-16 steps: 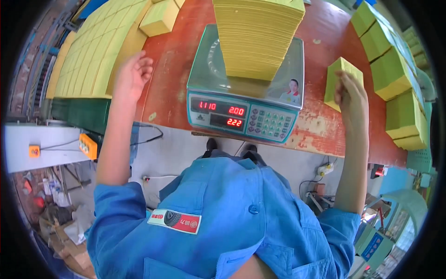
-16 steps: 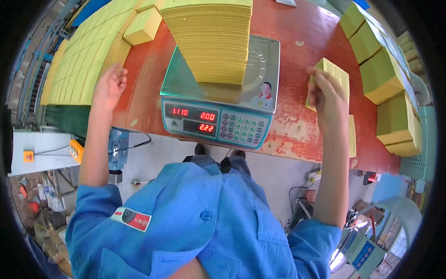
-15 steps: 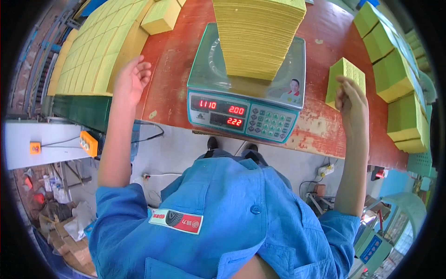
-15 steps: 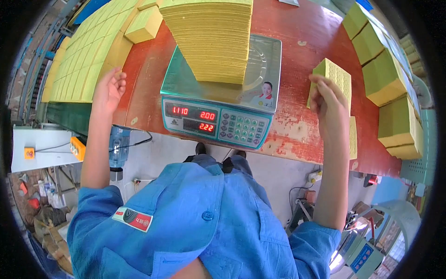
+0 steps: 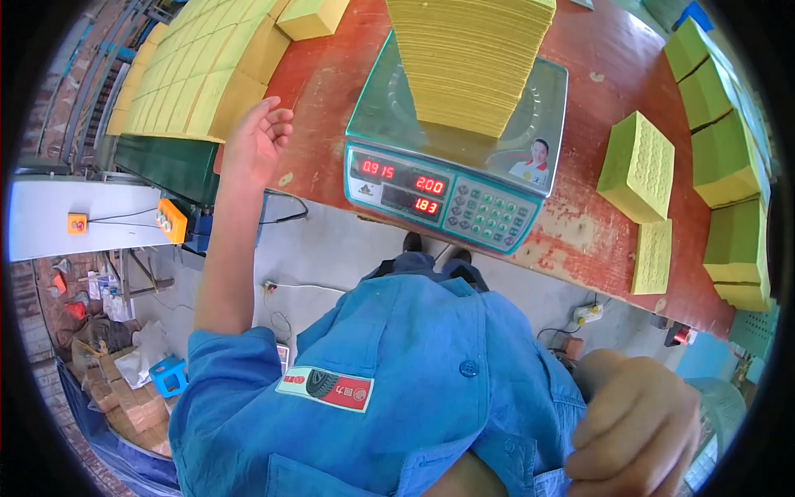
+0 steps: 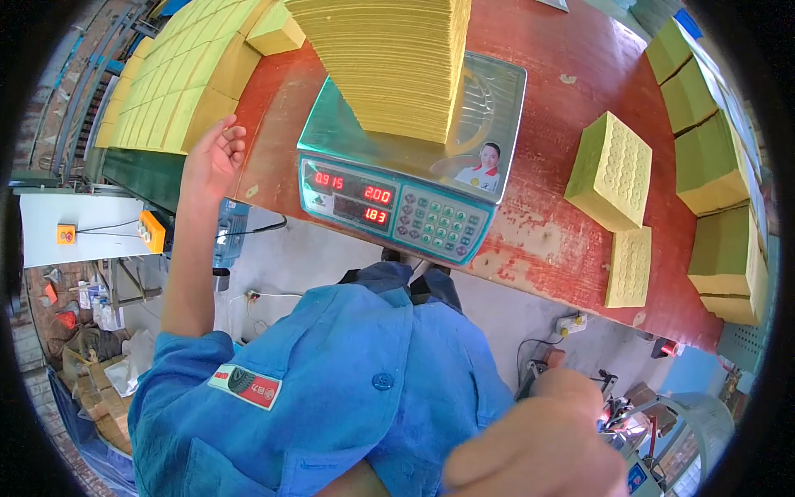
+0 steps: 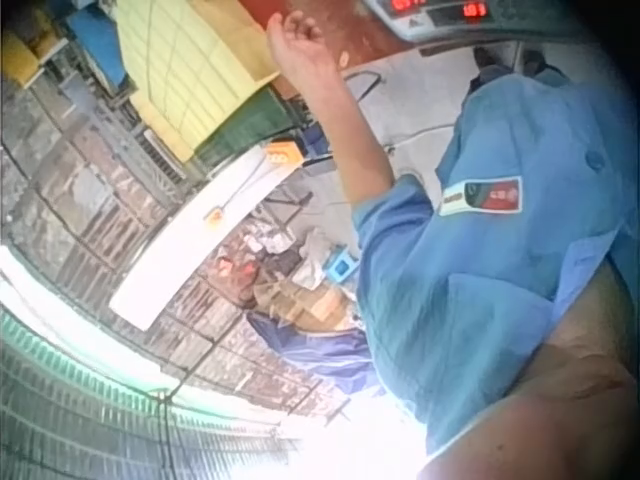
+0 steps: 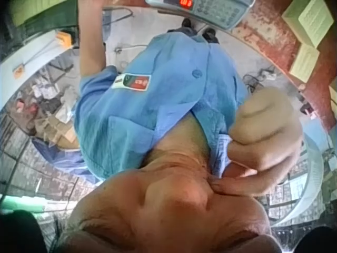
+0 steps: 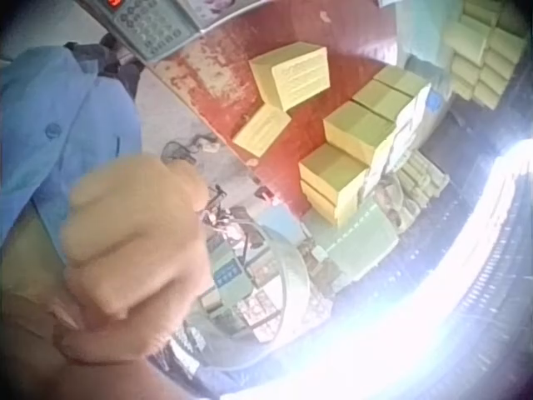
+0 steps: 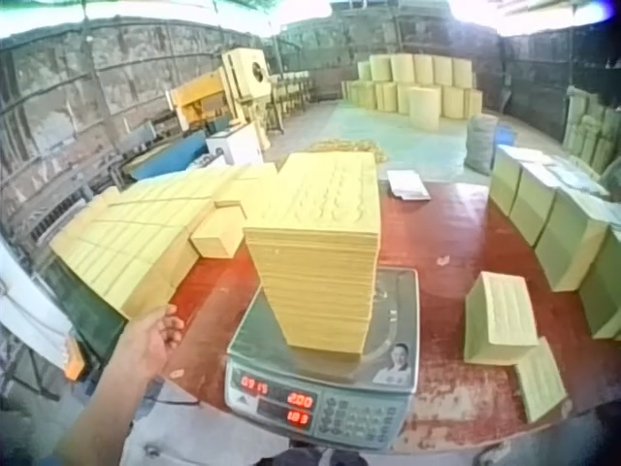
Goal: The recorder is weighing stacks of yellow paper on a digital scale and organizing them into stacks.
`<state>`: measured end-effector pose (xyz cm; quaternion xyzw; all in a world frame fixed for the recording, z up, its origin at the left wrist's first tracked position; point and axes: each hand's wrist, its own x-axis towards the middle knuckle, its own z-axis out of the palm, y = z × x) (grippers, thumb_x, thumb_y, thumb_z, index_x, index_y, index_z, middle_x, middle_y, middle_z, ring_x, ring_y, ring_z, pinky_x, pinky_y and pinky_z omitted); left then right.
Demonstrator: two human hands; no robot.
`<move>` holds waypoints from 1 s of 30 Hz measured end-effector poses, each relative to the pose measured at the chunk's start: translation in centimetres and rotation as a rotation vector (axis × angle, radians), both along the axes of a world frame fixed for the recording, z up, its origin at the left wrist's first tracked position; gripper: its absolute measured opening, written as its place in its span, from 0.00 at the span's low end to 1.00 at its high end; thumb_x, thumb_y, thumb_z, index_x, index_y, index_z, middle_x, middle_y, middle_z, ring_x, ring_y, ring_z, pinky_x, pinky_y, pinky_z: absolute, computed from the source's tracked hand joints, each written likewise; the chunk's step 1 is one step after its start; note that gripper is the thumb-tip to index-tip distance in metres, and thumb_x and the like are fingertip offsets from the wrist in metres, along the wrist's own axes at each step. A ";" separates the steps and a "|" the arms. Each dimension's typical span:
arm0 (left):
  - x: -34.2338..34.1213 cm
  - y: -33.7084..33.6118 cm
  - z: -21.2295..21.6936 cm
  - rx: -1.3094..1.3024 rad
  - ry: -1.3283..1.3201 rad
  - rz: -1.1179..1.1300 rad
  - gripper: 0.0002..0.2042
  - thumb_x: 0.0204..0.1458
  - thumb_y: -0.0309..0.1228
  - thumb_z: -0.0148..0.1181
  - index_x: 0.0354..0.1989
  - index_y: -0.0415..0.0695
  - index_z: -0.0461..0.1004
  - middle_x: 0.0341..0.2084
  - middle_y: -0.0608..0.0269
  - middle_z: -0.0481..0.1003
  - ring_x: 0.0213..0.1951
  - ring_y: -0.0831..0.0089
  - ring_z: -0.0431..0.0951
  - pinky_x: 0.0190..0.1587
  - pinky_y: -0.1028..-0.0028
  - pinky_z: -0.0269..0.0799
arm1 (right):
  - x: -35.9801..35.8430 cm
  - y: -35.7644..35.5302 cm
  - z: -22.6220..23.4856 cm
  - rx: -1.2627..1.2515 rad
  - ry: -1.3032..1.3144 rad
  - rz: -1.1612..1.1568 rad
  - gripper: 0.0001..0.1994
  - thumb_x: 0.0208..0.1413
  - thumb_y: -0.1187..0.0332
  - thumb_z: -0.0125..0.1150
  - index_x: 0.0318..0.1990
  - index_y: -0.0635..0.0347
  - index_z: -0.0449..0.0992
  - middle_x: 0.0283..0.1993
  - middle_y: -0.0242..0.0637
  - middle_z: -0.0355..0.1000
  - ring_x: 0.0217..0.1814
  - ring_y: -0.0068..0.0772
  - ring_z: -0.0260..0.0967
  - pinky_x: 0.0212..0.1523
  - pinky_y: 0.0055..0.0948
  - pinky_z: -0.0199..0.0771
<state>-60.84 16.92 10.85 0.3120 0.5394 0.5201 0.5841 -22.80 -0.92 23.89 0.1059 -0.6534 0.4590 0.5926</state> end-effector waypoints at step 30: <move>17.3 6.2 15.6 1.182 0.889 -0.816 0.14 0.46 0.24 0.65 0.43 0.41 0.77 0.50 0.59 0.75 0.55 0.66 0.73 0.59 0.69 0.64 | -4.1 0.4 -2.9 -0.191 0.035 0.010 0.13 0.50 0.74 0.68 0.37 0.79 0.76 0.27 0.55 0.75 0.22 0.42 0.72 0.20 0.33 0.69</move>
